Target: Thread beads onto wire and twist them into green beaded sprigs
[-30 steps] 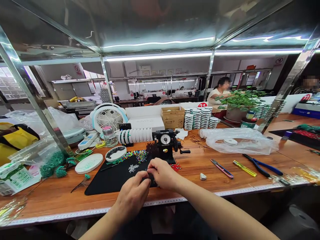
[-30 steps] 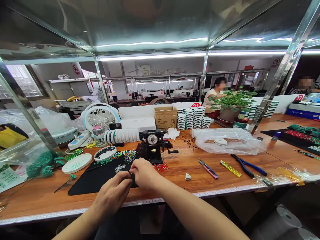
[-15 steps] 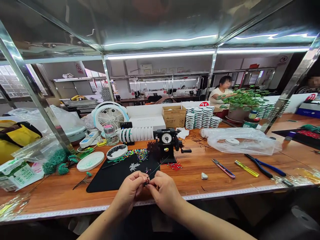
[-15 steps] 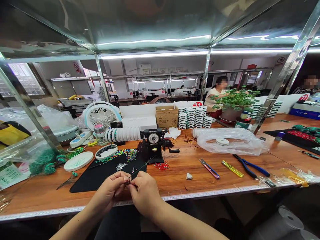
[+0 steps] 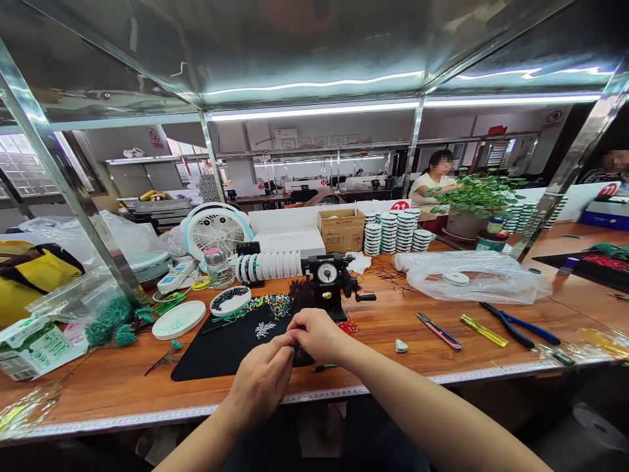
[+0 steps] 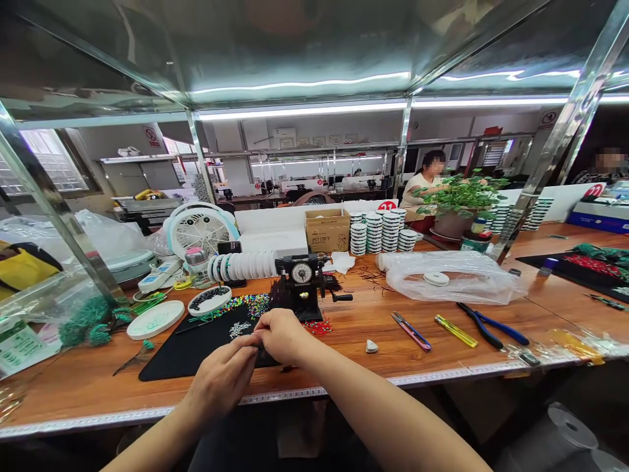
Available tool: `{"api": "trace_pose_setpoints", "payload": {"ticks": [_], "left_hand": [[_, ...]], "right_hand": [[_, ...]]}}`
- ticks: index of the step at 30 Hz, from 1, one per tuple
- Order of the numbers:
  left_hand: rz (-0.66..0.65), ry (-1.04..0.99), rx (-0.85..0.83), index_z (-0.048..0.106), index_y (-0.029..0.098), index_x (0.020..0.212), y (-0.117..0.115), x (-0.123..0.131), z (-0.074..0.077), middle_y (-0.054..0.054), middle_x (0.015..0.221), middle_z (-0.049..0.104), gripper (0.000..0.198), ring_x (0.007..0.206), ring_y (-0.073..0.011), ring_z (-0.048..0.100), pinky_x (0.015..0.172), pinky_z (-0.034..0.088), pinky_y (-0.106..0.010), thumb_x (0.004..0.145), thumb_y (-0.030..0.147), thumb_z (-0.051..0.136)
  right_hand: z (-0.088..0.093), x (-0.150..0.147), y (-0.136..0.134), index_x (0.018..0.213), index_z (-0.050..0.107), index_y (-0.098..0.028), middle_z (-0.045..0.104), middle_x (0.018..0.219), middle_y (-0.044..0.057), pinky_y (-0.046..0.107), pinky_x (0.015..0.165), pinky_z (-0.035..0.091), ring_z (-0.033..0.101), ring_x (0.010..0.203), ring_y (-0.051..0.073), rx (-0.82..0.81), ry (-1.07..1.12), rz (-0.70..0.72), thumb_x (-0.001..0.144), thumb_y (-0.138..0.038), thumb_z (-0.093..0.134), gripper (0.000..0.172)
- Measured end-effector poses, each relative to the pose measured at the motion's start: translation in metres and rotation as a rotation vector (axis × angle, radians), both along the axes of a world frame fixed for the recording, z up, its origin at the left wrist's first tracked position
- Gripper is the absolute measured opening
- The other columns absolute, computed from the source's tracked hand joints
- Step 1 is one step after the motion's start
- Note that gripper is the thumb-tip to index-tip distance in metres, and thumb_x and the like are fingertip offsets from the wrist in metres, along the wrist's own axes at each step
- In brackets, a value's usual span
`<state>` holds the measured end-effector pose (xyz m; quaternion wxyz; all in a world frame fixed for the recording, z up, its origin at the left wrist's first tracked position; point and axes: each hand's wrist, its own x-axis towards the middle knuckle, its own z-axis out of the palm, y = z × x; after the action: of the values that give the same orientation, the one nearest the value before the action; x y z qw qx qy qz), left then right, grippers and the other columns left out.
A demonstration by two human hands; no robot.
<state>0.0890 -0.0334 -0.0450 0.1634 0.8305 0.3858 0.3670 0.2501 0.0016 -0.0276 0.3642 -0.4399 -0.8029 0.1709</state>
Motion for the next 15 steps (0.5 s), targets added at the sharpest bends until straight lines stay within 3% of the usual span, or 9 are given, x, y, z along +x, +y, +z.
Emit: {"api": "trace_pose_setpoints", "payload": {"ticks": [3,5,8,10,12,15], "left_hand": [[0.047,-0.276,-0.265,0.062,0.019,0.073,0.005,0.002,0.001,-0.005,0.079,0.062,0.012,0.071,-0.0174,0.054,0.067,0.041,-0.027,0.08,0.025,0.054],[0.094,-0.501,-0.539,0.059,0.018,0.07,0.007,0.003,0.001,0.001,0.059,0.052,0.014,0.05,-0.0113,0.043,0.049,0.034,-0.023,0.077,0.029,0.057],[0.107,-0.655,-0.755,0.057,0.016,0.067,0.008,0.003,0.001,0.007,0.049,0.042,0.017,0.039,-0.0057,0.025,0.042,0.021,-0.02,0.074,0.031,0.059],[0.1,-0.637,-0.742,0.057,0.015,0.066,0.007,0.002,0.002,0.006,0.05,0.043,0.016,0.039,-0.0052,0.026,0.041,0.021,-0.02,0.073,0.03,0.059],[0.075,-0.512,-0.637,0.059,0.015,0.07,0.005,-0.001,0.005,0.003,0.057,0.051,0.015,0.045,-0.0077,0.037,0.045,0.03,-0.02,0.076,0.029,0.058],[0.004,-0.174,-0.268,0.06,0.017,0.08,0.002,-0.007,0.006,-0.005,0.081,0.06,0.014,0.075,-0.016,0.055,0.068,0.043,-0.027,0.084,0.025,0.05]], "right_hand": [[-0.008,0.002,-0.015,0.081,0.068,-0.017,0.059,0.083,0.005,0.025,0.067,0.041,0.055,0.078,0.016,0.118,0.046,-0.155,0.083,-0.022,0.057,0.012],[-0.016,0.0,-0.027,0.082,0.068,-0.02,0.056,0.081,0.004,0.026,0.066,0.04,0.054,0.077,0.017,0.163,0.06,-0.23,0.081,-0.035,0.061,0.017],[-0.03,-0.006,-0.041,0.069,0.067,-0.022,0.053,0.069,0.001,0.024,0.058,0.038,0.051,0.064,0.014,0.063,0.023,-0.181,0.079,-0.037,0.063,0.019],[-0.035,-0.009,-0.046,0.07,0.065,-0.02,0.053,0.072,0.001,0.024,0.06,0.039,0.05,0.067,0.014,0.088,-0.014,-0.153,0.084,-0.026,0.056,0.018],[-0.033,-0.008,-0.046,0.078,0.063,-0.019,0.055,0.083,0.005,0.028,0.07,0.041,0.05,0.08,0.018,0.228,-0.06,-0.119,0.086,-0.016,0.049,0.016],[-0.021,-0.005,-0.038,0.089,0.06,-0.017,0.052,0.095,0.008,0.029,0.074,0.042,0.05,0.085,0.018,0.315,-0.088,0.005,0.084,-0.008,0.045,0.019]]}}
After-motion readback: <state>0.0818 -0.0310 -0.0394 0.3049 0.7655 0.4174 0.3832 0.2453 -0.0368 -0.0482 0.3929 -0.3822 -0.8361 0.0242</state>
